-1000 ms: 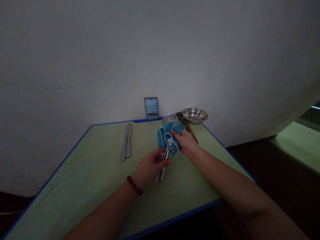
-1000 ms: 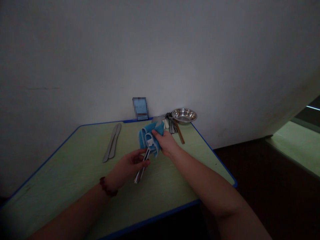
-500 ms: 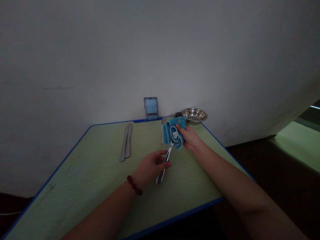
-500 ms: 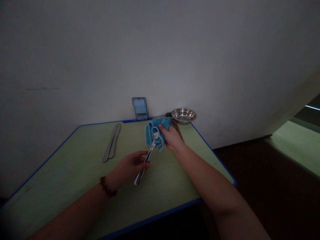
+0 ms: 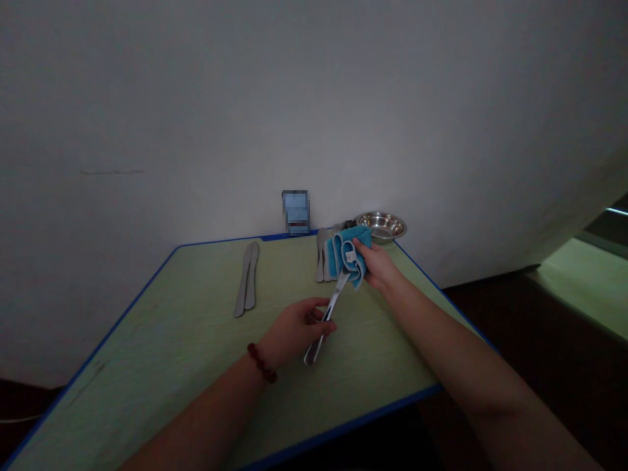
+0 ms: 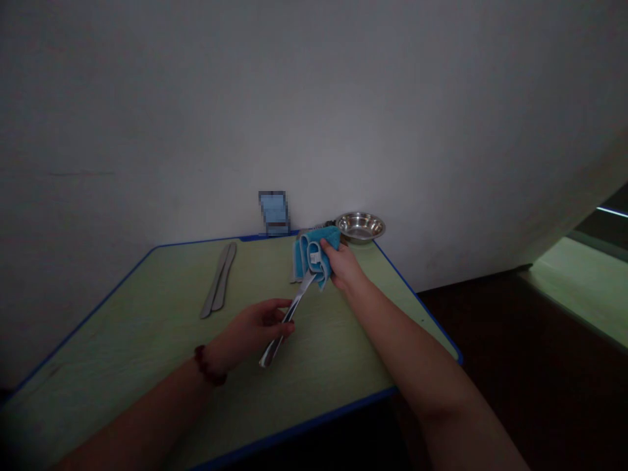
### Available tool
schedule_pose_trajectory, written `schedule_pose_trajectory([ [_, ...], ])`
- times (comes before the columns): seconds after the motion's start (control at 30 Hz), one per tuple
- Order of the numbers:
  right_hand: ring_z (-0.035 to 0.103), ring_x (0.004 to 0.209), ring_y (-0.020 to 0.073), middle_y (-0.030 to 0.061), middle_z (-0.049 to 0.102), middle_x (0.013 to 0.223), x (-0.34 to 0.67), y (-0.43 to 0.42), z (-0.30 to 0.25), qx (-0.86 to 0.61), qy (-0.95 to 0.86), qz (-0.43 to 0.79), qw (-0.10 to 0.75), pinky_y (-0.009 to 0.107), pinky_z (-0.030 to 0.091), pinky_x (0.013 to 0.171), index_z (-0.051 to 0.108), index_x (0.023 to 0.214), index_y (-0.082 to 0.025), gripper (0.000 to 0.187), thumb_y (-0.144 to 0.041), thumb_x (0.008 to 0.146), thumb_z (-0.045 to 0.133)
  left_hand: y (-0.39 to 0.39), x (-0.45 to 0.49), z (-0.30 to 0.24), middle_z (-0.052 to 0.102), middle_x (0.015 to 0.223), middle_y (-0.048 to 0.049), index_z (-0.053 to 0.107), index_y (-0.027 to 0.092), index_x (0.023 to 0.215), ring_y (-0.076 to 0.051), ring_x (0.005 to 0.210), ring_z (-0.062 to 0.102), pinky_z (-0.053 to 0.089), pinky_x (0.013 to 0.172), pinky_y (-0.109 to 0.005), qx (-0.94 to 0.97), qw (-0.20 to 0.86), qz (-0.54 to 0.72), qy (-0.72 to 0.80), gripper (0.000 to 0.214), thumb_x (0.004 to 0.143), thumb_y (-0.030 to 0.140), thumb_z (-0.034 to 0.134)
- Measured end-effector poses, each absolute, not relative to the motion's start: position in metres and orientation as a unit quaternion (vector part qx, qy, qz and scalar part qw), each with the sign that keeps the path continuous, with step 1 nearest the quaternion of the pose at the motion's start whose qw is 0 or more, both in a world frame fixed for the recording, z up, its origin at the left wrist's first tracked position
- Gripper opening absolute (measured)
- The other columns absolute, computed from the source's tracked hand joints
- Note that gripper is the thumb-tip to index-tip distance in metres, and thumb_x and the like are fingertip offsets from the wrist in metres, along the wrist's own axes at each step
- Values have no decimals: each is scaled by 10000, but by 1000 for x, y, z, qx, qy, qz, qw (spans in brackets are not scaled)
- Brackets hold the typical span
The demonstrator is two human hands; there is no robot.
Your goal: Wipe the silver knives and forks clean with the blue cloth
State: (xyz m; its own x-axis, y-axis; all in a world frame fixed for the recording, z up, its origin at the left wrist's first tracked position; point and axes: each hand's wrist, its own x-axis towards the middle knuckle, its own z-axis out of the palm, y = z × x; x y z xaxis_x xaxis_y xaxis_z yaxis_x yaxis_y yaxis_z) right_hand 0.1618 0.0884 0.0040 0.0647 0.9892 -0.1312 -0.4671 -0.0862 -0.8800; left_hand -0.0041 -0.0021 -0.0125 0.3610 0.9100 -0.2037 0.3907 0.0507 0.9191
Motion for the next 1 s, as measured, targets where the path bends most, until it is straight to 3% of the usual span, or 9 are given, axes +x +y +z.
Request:
schedule_pose_trajectory([
  [0.2, 530, 436, 91, -31, 594, 513, 166, 90, 6, -421, -316, 594, 608, 260, 482, 532, 550, 628, -164, 89, -209, 702, 530, -1, -5, -13, 582, 695, -6, 552, 135, 877, -132, 649, 542, 422, 619, -266, 615, 583, 230, 479, 306, 642, 331, 559],
  [0.4, 539, 447, 92, -24, 597, 514, 169, 95, 6, -433, -302, 571, 628, 269, 491, 551, 555, 623, -153, 100, -199, 706, 525, -3, -9, -13, 584, 771, -14, 421, 170, 1111, -112, 612, 531, 415, 583, -262, 589, 662, 184, 425, 539, 605, 204, 605],
  [0.6, 556, 480, 94, -21, 604, 538, 169, 96, 6, -441, -276, 555, 649, 277, 495, 605, 557, 610, -156, 92, -200, 690, 553, -5, -9, -10, 571, 869, -37, 409, 183, 1133, -102, 637, 527, 422, 596, -258, 560, 693, 185, 415, 599, 577, 182, 631],
  [1.0, 587, 587, 112, -11, 631, 606, 163, 94, 2, -406, -245, 568, 673, 269, 499, 645, 554, 647, -166, 80, -236, 686, 563, -8, -3, -12, 568, 842, -49, 395, 146, 1175, -104, 609, 519, 418, 590, -277, 557, 685, 213, 418, 644, 575, 158, 627],
])
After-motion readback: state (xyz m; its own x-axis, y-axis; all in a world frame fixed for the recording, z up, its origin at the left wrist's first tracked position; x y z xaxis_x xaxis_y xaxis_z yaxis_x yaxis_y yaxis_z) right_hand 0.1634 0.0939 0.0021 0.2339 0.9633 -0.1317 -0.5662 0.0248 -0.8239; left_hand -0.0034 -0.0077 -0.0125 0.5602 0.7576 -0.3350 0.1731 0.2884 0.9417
